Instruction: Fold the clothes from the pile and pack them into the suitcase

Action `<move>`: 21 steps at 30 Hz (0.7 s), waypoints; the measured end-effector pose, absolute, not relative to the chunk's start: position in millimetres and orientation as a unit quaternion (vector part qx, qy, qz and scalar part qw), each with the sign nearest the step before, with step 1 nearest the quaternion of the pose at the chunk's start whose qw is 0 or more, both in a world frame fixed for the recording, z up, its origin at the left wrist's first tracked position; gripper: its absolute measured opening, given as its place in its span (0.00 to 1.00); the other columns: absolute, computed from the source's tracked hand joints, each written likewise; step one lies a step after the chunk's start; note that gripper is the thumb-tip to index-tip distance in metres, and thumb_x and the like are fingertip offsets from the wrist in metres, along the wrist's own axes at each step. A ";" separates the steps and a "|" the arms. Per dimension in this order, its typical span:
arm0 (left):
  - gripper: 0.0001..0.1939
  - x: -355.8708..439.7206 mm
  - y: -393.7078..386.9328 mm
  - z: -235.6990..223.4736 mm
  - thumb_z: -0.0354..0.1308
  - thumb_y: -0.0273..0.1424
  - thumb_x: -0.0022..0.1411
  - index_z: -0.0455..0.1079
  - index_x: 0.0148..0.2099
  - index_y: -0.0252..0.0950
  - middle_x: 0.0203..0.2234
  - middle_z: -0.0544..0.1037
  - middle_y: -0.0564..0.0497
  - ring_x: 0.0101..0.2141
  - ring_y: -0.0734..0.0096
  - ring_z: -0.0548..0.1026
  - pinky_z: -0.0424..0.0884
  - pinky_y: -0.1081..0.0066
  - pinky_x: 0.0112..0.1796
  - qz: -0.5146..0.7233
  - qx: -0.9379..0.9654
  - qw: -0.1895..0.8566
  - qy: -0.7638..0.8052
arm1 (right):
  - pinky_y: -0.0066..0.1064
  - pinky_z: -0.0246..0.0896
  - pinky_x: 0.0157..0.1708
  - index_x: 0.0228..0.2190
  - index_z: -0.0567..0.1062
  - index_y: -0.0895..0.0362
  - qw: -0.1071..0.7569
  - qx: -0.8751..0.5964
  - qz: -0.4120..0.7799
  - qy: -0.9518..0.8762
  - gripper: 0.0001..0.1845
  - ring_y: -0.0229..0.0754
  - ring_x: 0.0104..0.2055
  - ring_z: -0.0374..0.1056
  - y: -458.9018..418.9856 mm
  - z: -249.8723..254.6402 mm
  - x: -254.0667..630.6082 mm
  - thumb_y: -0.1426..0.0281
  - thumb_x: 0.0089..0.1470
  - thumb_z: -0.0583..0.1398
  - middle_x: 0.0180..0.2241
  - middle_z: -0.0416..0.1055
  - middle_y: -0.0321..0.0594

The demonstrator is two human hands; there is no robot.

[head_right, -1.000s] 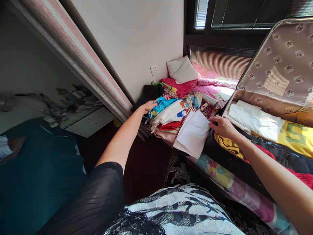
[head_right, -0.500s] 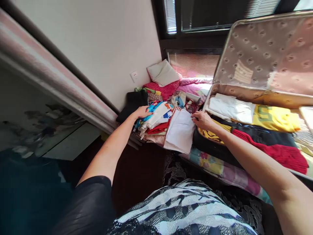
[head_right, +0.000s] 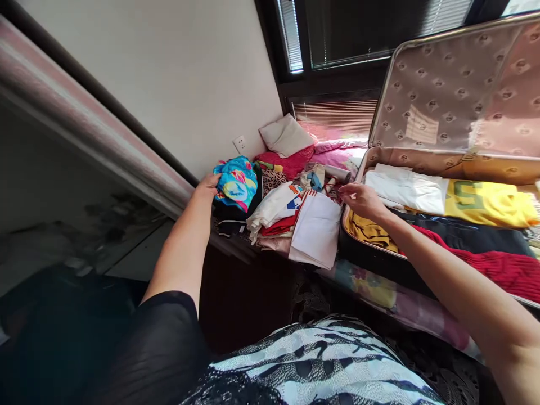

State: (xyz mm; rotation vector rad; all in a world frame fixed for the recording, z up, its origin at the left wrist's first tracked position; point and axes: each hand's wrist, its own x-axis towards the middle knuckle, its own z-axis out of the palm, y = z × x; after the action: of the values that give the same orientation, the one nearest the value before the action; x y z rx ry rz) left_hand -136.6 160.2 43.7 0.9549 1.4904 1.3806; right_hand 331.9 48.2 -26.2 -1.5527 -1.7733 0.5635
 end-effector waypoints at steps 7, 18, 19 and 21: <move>0.17 -121.0 156.9 64.7 0.47 0.33 0.82 0.77 0.52 0.37 0.38 0.87 0.52 0.58 0.62 0.80 0.78 0.62 0.60 0.620 0.369 0.523 0.454 | 0.43 0.80 0.51 0.46 0.83 0.56 0.426 -0.497 0.518 -0.550 0.25 0.51 0.46 0.82 25.4 -2.8 299.9 0.51 0.55 0.74 0.45 0.84 0.50; 0.22 141.6 103.8 71.4 0.40 0.30 0.81 0.73 0.62 0.34 0.45 0.86 0.47 0.58 0.56 0.82 0.79 0.51 0.59 0.441 0.391 0.761 0.273 | 0.48 0.77 0.59 0.64 0.72 0.45 0.581 -0.359 0.546 -0.485 0.38 0.51 0.60 0.77 12.6 81.2 347.1 0.60 0.54 0.73 0.56 0.80 0.37; 0.20 160.4 101.6 67.5 0.43 0.28 0.80 0.73 0.62 0.35 0.45 0.86 0.46 0.57 0.57 0.82 0.79 0.53 0.59 0.424 0.395 0.771 0.264 | 0.48 0.75 0.62 0.66 0.70 0.43 0.605 -0.358 0.514 -0.492 0.43 0.51 0.62 0.76 9.6 82.2 359.8 0.66 0.50 0.73 0.59 0.78 0.35; 0.17 188.8 98.3 55.6 0.50 0.25 0.76 0.74 0.60 0.34 0.44 0.86 0.46 0.53 0.60 0.84 0.80 0.58 0.58 0.403 0.411 0.774 0.262 | 0.49 0.74 0.64 0.70 0.65 0.38 0.637 -0.367 0.469 -0.490 0.53 0.49 0.64 0.74 3.7 71.5 384.9 0.72 0.46 0.72 0.63 0.76 0.31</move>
State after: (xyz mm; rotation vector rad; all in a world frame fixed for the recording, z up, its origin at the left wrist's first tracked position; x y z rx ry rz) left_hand 188.8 98.3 55.6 0.8908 0.5663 0.8736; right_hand 384.9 3.7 71.5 -0.8388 -1.1192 1.0704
